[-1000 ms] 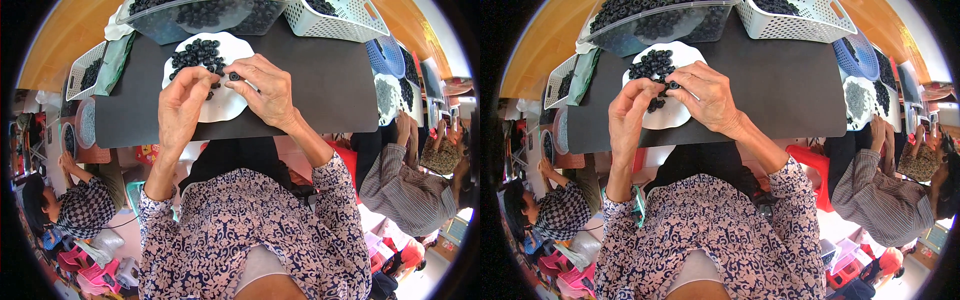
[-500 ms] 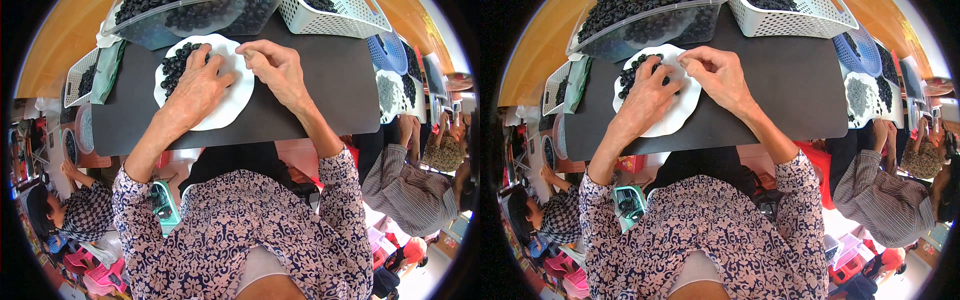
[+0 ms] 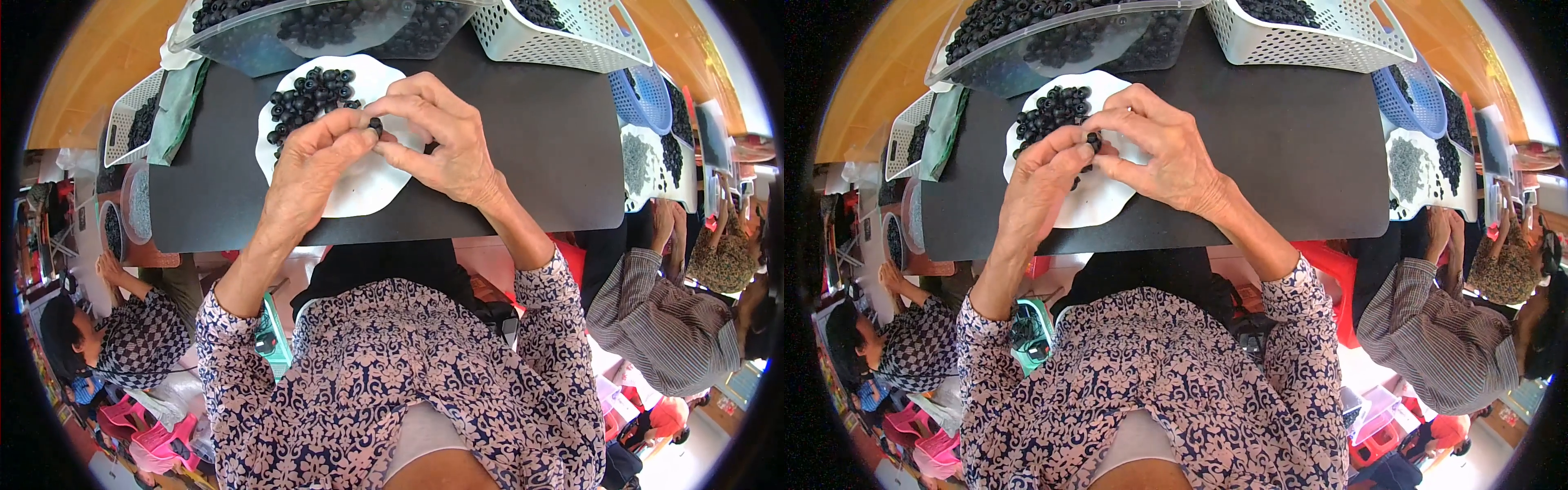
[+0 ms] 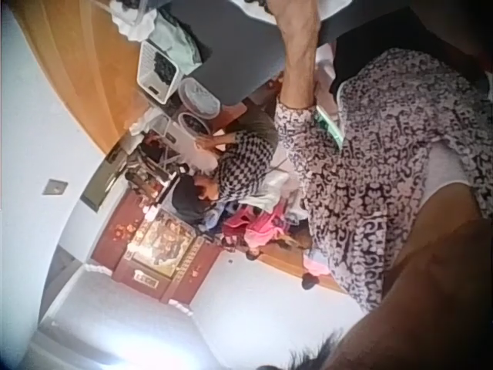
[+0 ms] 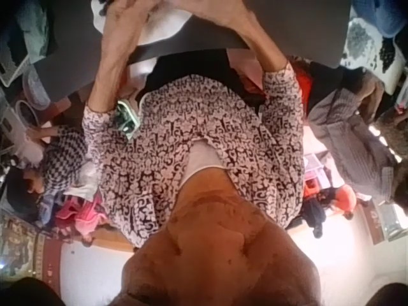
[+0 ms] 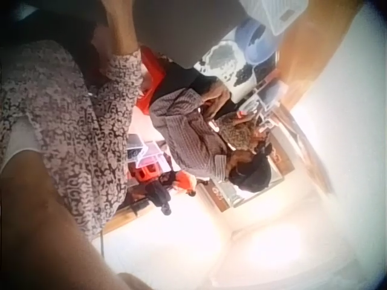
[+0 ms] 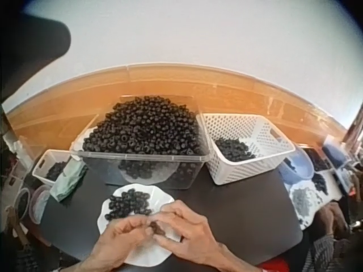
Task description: The person assembles small black plastic components by taking pieces from a plate and fitting them together by hand.
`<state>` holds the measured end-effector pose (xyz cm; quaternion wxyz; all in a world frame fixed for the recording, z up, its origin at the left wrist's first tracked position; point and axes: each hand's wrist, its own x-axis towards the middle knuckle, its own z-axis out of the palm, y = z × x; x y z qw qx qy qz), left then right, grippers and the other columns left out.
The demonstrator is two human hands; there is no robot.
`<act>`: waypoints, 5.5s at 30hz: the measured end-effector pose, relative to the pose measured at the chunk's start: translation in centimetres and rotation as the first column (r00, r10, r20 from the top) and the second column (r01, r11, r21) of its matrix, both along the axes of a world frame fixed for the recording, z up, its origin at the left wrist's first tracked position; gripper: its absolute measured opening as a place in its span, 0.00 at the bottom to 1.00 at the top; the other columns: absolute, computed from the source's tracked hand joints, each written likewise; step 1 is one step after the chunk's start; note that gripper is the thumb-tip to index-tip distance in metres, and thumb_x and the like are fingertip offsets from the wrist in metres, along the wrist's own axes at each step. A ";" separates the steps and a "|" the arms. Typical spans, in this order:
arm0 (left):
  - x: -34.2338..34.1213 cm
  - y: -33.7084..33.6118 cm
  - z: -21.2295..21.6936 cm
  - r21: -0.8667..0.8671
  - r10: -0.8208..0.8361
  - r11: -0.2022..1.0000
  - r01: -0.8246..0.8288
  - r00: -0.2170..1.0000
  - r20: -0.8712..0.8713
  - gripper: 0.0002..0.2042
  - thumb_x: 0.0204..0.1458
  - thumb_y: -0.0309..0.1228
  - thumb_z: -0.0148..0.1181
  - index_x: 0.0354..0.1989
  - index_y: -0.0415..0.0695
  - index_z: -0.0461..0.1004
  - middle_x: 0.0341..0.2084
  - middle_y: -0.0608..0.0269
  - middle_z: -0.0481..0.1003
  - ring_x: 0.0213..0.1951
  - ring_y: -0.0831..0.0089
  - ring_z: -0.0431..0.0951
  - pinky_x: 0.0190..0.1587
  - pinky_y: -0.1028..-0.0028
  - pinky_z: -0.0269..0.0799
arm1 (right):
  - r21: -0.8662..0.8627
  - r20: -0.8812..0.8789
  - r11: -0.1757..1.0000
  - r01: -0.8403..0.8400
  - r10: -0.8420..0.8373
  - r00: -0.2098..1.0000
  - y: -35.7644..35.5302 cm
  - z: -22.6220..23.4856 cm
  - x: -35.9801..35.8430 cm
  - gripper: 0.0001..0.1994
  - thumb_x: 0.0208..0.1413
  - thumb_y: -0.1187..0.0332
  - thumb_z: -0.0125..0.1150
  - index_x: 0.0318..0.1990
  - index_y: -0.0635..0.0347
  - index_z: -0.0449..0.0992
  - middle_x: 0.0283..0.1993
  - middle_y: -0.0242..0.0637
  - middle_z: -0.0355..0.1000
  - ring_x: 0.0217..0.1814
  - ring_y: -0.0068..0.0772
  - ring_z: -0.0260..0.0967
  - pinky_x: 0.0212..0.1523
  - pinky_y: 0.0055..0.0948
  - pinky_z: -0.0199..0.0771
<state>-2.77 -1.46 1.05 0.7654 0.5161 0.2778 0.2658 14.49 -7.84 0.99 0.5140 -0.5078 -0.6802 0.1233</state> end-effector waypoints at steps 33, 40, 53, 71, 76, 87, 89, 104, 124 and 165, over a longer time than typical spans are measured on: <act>0.7 1.6 -0.7 0.909 0.385 0.135 0.394 0.825 -0.414 0.12 0.43 0.21 0.61 0.39 0.36 0.75 0.42 0.49 0.68 0.53 0.48 0.63 0.54 0.55 0.63 | -0.297 -0.510 0.952 -0.073 -0.094 0.855 -0.1 -0.6 0.5 0.09 0.57 0.67 0.60 0.39 0.65 0.79 0.30 0.28 0.75 0.31 0.14 0.65 0.31 0.18 0.66; 0.6 1.9 -1.3 0.893 0.377 0.087 0.441 0.815 -0.439 0.12 0.44 0.23 0.62 0.40 0.38 0.76 0.37 0.54 0.71 0.51 0.51 0.64 0.53 0.56 0.63 | -0.277 -0.387 0.960 -0.029 -0.084 0.918 -0.1 -0.6 0.4 0.07 0.55 0.71 0.60 0.37 0.64 0.80 0.31 0.30 0.76 0.31 0.14 0.65 0.32 0.18 0.67; 0.9 1.2 0.6 0.348 0.103 0.935 -0.068 0.991 -0.083 0.16 0.55 0.24 0.55 0.52 0.41 0.69 0.33 0.69 0.75 0.37 0.84 0.72 0.41 0.83 0.68 | -0.037 -0.053 0.994 0.103 -0.105 0.993 -0.1 -0.7 -0.6 0.19 0.40 0.76 0.71 0.43 0.56 0.78 0.32 0.27 0.67 0.18 0.14 0.51 0.19 0.17 0.55; 1.5 0.7 0.8 0.396 0.135 0.915 -0.082 0.985 -0.108 0.14 0.59 0.32 0.53 0.50 0.38 0.70 0.35 0.66 0.75 0.38 0.80 0.74 0.44 0.79 0.67 | 0.158 0.149 0.974 0.160 -0.184 0.972 0.0 -2.0 -0.8 0.18 0.41 0.76 0.69 0.42 0.63 0.75 0.33 0.36 0.68 0.27 0.34 0.72 0.26 0.29 0.74; 2.8 1.2 1.6 0.541 0.043 0.841 0.000 0.997 -0.067 0.24 0.61 0.47 0.44 0.51 0.36 0.69 0.41 0.57 0.74 0.43 0.71 0.73 0.48 0.75 0.66 | 0.069 0.062 0.991 0.114 -0.118 0.991 -0.1 -1.2 -1.2 0.18 0.40 0.79 0.69 0.43 0.64 0.75 0.33 0.37 0.69 0.29 0.37 0.71 0.28 0.29 0.74; 2.8 4.1 1.9 0.558 -0.177 0.787 0.263 0.963 -0.205 0.26 0.62 0.50 0.40 0.52 0.37 0.67 0.40 0.54 0.76 0.45 0.67 0.73 0.50 0.71 0.65 | -0.066 -0.157 0.995 0.072 -0.082 0.984 -0.3 -0.8 -0.7 0.11 0.47 0.78 0.64 0.40 0.64 0.76 0.32 0.35 0.73 0.31 0.25 0.71 0.31 0.24 0.71; 1.6 5.7 1.2 0.637 -0.065 0.751 0.175 0.979 -0.193 0.18 0.60 0.40 0.46 0.49 0.38 0.69 0.35 0.57 0.75 0.42 0.65 0.72 0.48 0.71 0.66 | -0.161 -0.571 0.985 -0.059 -0.044 0.820 -0.2 -0.4 -1.1 0.05 0.53 0.76 0.58 0.37 0.65 0.75 0.31 0.28 0.72 0.30 0.13 0.65 0.30 0.18 0.67; 2.5 5.4 -1.1 0.942 0.212 0.060 0.331 0.918 -0.336 0.12 0.45 0.23 0.60 0.40 0.37 0.75 0.36 0.56 0.72 0.50 0.54 0.67 0.53 0.62 0.65 | -0.211 -0.415 0.975 0.071 -0.155 0.897 0.3 -1.3 0.5 0.08 0.59 0.68 0.57 0.37 0.65 0.75 0.26 0.23 0.66 0.23 0.11 0.56 0.22 0.13 0.56; 1.0 3.3 1.2 -0.130 -0.213 0.968 0.216 0.976 0.039 0.12 0.58 0.32 0.55 0.41 0.34 0.75 0.34 0.64 0.75 0.38 0.79 0.73 0.50 0.76 0.69 | -0.049 -0.227 0.998 0.026 -0.037 0.973 0.0 -1.1 0.0 0.15 0.46 0.75 0.69 0.43 0.60 0.79 0.30 0.30 0.71 0.25 0.17 0.63 0.27 0.17 0.65; 0.9 1.8 0.9 0.296 -0.076 0.945 0.141 0.972 -0.220 0.13 0.58 0.38 0.53 0.35 0.40 0.74 0.25 0.74 0.70 0.29 0.86 0.64 0.32 0.82 0.60 | -0.017 -0.086 0.998 0.052 -0.053 0.995 -0.1 -1.0 -0.5 0.17 0.46 0.79 0.64 0.46 0.62 0.74 0.37 0.40 0.76 0.31 0.31 0.74 0.33 0.26 0.75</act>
